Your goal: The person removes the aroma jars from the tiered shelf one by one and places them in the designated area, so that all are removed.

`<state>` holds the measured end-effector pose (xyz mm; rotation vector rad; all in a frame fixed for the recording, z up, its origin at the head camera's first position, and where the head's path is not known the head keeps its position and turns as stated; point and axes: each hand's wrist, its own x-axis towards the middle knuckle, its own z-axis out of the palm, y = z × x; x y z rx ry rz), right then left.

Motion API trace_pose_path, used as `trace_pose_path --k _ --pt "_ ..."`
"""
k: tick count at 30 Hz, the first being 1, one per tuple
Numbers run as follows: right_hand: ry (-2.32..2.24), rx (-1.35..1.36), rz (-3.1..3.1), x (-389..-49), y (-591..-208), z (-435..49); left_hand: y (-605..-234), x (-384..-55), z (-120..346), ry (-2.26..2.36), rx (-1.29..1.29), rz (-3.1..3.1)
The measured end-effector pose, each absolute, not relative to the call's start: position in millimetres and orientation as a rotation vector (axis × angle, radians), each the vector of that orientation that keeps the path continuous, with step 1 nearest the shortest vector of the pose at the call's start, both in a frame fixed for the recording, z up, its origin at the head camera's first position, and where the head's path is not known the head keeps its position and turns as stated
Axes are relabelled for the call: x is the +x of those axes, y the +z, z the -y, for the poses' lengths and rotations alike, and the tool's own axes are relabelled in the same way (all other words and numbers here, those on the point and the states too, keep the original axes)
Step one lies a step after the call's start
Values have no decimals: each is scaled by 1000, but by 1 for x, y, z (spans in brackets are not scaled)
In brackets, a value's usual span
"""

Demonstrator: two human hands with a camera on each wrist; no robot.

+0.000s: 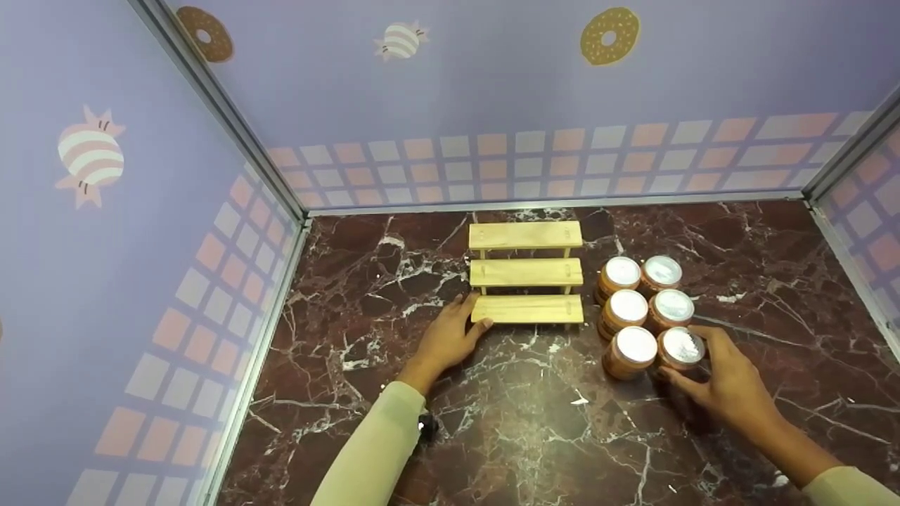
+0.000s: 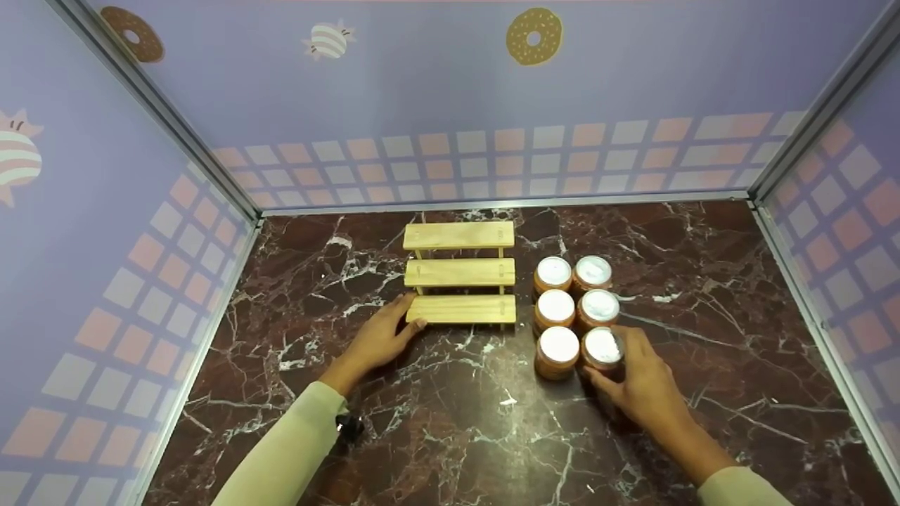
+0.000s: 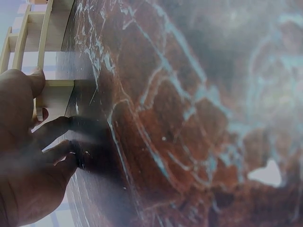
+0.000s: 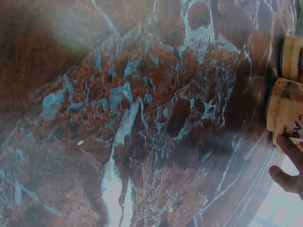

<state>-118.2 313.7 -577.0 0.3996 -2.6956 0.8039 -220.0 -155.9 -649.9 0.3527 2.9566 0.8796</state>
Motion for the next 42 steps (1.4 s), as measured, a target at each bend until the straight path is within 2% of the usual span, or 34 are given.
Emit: trace_pose_path --k 26,35,42 --pt "865 375 2694 -116 -585 -311 -656 -221 161 788 367 -2955" --pt "888 340 2709 -120 -588 -308 -658 -229 172 897 364 -2863" --pt "882 320 2710 -115 -590 -302 -588 -204 172 1032 318 -2856"
